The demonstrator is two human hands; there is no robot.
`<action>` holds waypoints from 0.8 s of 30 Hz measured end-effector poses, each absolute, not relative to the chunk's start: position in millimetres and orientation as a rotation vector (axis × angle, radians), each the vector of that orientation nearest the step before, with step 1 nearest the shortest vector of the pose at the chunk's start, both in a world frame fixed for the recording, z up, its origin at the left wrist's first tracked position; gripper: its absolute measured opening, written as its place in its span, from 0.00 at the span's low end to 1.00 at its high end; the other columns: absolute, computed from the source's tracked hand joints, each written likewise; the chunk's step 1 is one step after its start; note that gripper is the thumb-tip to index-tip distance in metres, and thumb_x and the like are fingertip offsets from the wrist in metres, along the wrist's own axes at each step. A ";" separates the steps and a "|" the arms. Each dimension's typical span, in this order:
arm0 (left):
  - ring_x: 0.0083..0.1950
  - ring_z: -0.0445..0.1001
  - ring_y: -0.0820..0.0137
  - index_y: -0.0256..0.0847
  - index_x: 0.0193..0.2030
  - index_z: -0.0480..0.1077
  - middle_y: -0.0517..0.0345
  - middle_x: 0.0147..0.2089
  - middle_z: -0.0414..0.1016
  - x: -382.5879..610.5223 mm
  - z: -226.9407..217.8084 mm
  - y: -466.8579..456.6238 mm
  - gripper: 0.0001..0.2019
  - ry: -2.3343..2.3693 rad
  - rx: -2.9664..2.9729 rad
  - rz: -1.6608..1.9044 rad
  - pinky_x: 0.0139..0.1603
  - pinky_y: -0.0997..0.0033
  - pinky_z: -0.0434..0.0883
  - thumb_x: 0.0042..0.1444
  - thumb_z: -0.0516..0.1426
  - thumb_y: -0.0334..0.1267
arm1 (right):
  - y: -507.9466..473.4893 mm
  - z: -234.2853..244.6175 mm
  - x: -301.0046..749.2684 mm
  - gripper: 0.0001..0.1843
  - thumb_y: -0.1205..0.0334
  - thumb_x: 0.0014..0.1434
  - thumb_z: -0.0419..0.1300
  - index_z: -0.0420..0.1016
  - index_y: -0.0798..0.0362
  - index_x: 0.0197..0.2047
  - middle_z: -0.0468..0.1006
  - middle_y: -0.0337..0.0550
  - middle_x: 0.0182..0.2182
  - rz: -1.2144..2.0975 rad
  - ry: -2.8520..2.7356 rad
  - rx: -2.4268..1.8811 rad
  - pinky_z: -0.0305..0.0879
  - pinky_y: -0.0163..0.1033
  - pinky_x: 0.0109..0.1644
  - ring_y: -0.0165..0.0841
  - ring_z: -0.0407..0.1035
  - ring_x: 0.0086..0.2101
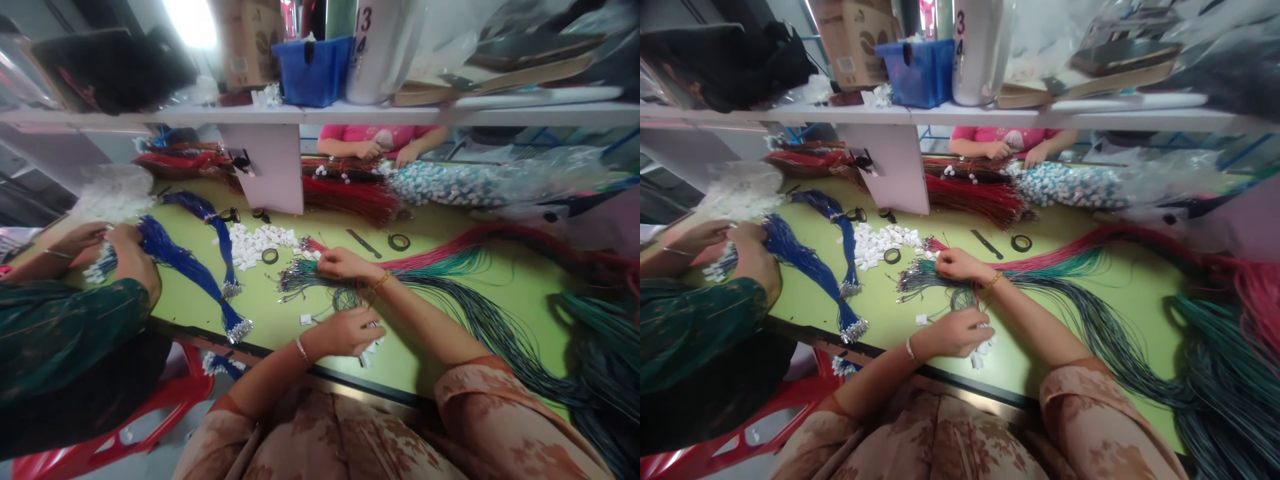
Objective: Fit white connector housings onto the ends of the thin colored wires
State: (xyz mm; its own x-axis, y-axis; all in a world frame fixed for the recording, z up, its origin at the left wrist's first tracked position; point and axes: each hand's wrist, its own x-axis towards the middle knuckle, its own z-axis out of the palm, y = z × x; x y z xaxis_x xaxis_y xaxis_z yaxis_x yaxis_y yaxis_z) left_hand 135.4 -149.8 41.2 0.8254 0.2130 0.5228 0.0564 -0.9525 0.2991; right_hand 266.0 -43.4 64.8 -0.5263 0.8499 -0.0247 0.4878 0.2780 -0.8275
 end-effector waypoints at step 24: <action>0.42 0.71 0.62 0.37 0.46 0.73 0.43 0.48 0.69 77.4 28.8 -3.9 0.13 1.527 2.448 0.389 0.44 0.63 0.66 0.58 0.51 0.31 | -79.5 39.0 233.9 0.14 0.66 0.60 0.51 0.70 0.58 0.47 0.73 0.56 0.44 0.169 -2.681 -1.465 0.54 0.38 0.35 0.37 0.67 0.36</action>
State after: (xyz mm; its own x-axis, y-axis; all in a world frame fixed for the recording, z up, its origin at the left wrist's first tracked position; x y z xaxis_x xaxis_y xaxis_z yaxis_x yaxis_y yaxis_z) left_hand 77.4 -3.9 28.8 0.4219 0.9009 0.1021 0.8398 -0.4308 0.3304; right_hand 233.9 -79.5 39.0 -0.5388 0.8422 0.0190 0.8332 0.5360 -0.1358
